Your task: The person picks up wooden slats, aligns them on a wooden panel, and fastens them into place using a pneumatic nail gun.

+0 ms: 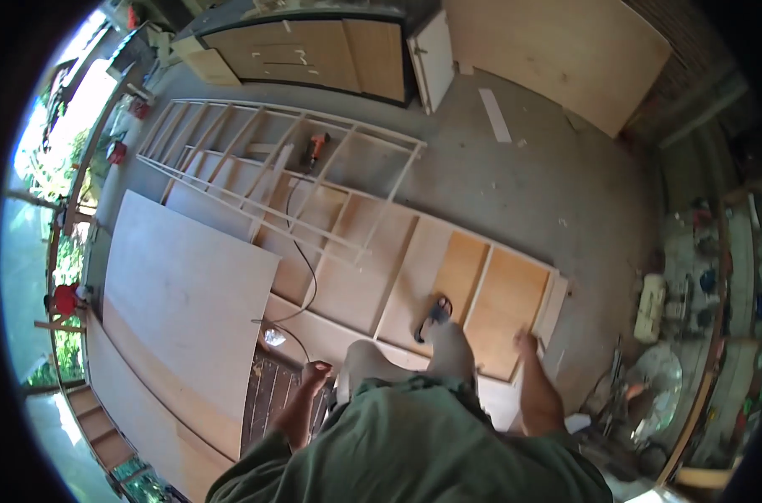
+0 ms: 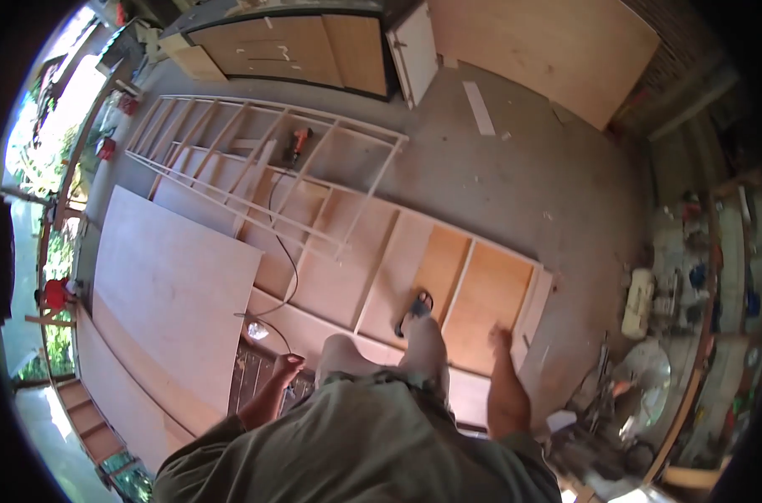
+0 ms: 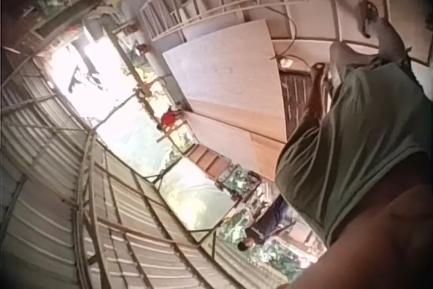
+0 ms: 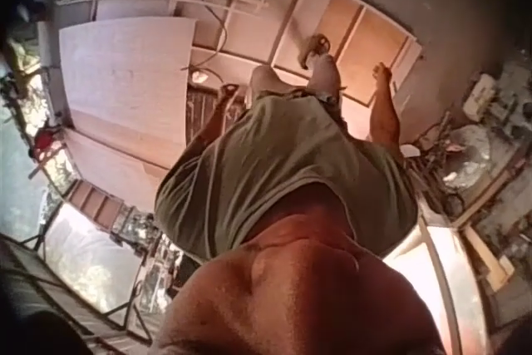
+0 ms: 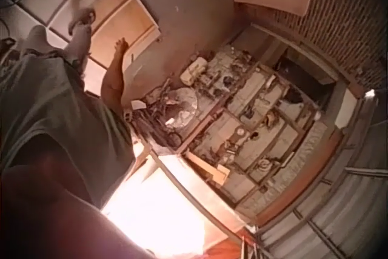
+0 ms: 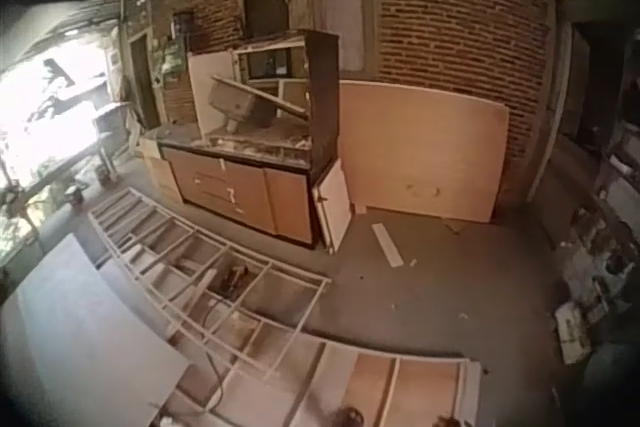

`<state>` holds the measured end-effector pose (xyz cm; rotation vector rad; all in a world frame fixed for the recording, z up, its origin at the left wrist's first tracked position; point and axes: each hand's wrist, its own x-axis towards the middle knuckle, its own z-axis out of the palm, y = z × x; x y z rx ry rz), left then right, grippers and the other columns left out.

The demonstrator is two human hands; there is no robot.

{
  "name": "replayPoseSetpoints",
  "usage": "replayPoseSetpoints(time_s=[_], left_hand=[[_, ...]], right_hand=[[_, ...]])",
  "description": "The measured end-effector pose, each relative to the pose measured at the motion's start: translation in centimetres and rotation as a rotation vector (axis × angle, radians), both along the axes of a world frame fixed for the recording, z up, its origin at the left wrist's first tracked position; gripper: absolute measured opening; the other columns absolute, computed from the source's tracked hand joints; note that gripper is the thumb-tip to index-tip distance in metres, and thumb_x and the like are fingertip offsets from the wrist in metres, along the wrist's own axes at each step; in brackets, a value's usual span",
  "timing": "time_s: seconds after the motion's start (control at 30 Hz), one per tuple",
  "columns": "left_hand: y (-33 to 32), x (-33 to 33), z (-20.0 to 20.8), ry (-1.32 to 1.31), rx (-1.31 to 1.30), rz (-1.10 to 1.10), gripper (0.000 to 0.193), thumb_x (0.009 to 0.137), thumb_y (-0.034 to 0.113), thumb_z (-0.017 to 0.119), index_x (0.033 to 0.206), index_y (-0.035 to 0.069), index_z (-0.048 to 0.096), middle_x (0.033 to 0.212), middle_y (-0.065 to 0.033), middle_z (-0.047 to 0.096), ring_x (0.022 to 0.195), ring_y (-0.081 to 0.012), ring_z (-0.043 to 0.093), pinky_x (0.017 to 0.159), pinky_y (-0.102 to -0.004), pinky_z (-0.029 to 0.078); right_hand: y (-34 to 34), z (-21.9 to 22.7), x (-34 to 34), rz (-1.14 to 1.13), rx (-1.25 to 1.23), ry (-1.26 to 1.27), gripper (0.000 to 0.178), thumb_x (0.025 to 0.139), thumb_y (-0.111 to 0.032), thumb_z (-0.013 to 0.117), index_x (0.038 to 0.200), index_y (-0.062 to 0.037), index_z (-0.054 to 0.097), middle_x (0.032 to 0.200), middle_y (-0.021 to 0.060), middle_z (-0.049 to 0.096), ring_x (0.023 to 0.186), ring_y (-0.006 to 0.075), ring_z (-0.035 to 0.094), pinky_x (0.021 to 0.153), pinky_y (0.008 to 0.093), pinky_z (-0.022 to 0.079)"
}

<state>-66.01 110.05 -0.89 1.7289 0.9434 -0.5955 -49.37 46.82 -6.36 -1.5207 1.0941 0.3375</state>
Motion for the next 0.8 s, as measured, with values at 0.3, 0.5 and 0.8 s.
replayPoseSetpoints(time_s=[0.3, 0.5, 0.8], left_hand=[[-12.2, 28.0, 5.6, -0.371, -0.17, 0.006, 0.016, 0.077, 0.016, 0.069, 0.087, 0.003, 0.069, 0.08, -0.0078, 0.069, 0.071, -0.0127, 0.064, 0.066, -0.0281, 0.052], [-12.9, 38.7, 0.0, -0.114, 0.047, -0.042, 0.013, 0.071, 0.024, 0.07, 0.077, 0.012, 0.072, 0.072, -0.0031, 0.069, 0.064, -0.0126, 0.063, 0.062, -0.0304, 0.051], [-11.5, 46.0, 6.6, -0.385, 0.188, 0.481, 0.02, 0.079, 0.019, 0.066, 0.087, 0.001, 0.068, 0.075, -0.007, 0.067, 0.066, -0.0112, 0.062, 0.063, -0.0249, 0.05]], right_hand=[[5.9, 33.6, 52.7, 0.426, -0.077, -0.711, 0.031, 0.089, -0.036, 0.053, 0.099, -0.007, 0.058, 0.096, 0.0057, 0.063, 0.082, 0.0163, 0.061, 0.076, 0.0324, 0.049], [5.6, 17.4, 51.5, 0.369, 0.077, -0.378, 0.035, 0.088, -0.032, 0.056, 0.109, -0.0043, 0.055, 0.1, 0.008, 0.061, 0.089, 0.0176, 0.061, 0.08, 0.0287, 0.051], [13.3, 9.5, 56.9, 0.772, 0.159, 0.162, 0.027, 0.089, -0.035, 0.049, 0.092, -0.0085, 0.056, 0.088, 0.0072, 0.06, 0.078, 0.0207, 0.058, 0.066, 0.035, 0.049]])
